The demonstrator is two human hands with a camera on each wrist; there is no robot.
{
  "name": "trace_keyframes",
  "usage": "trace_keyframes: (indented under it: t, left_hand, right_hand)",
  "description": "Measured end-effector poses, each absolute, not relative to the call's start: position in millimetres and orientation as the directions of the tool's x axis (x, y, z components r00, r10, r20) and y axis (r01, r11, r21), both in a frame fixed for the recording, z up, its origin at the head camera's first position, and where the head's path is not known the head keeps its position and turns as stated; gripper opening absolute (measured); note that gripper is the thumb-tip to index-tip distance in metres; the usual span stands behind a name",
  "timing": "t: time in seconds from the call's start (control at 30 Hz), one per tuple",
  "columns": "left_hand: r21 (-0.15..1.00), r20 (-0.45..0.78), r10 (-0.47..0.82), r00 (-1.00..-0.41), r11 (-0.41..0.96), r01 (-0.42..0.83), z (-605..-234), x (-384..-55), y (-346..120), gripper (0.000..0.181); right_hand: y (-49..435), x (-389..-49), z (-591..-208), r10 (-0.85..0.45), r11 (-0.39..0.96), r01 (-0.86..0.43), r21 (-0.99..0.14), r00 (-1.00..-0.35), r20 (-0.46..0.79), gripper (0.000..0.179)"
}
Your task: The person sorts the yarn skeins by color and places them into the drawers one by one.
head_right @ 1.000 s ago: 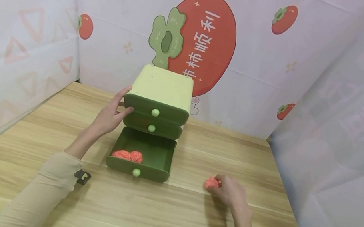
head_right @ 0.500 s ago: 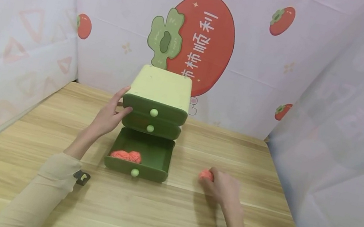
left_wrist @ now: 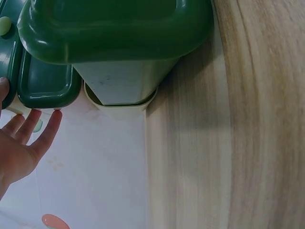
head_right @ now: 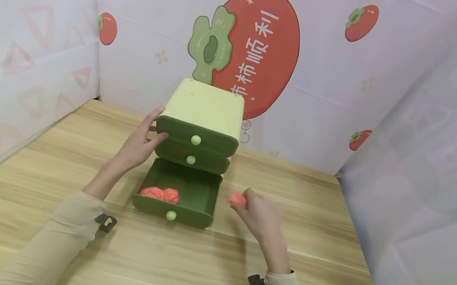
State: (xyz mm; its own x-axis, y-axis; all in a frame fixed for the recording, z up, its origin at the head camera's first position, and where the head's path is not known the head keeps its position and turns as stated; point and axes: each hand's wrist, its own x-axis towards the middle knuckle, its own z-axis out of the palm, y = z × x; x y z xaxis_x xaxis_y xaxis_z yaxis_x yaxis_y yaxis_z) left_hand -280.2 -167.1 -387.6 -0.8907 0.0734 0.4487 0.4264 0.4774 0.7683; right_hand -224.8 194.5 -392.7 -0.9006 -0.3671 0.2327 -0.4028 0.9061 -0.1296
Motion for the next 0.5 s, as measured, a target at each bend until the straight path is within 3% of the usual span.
trace_keyframes:
  t: [0.5]
  left_hand:
    - [0.764,0.445,0.068,-0.893,0.49,0.419,-388,-280,-167,0.066]
  right_hand:
    - [139,-231,-381,-0.502,0.835,-0.543,-0.086,-0.817,0.285,0.034]
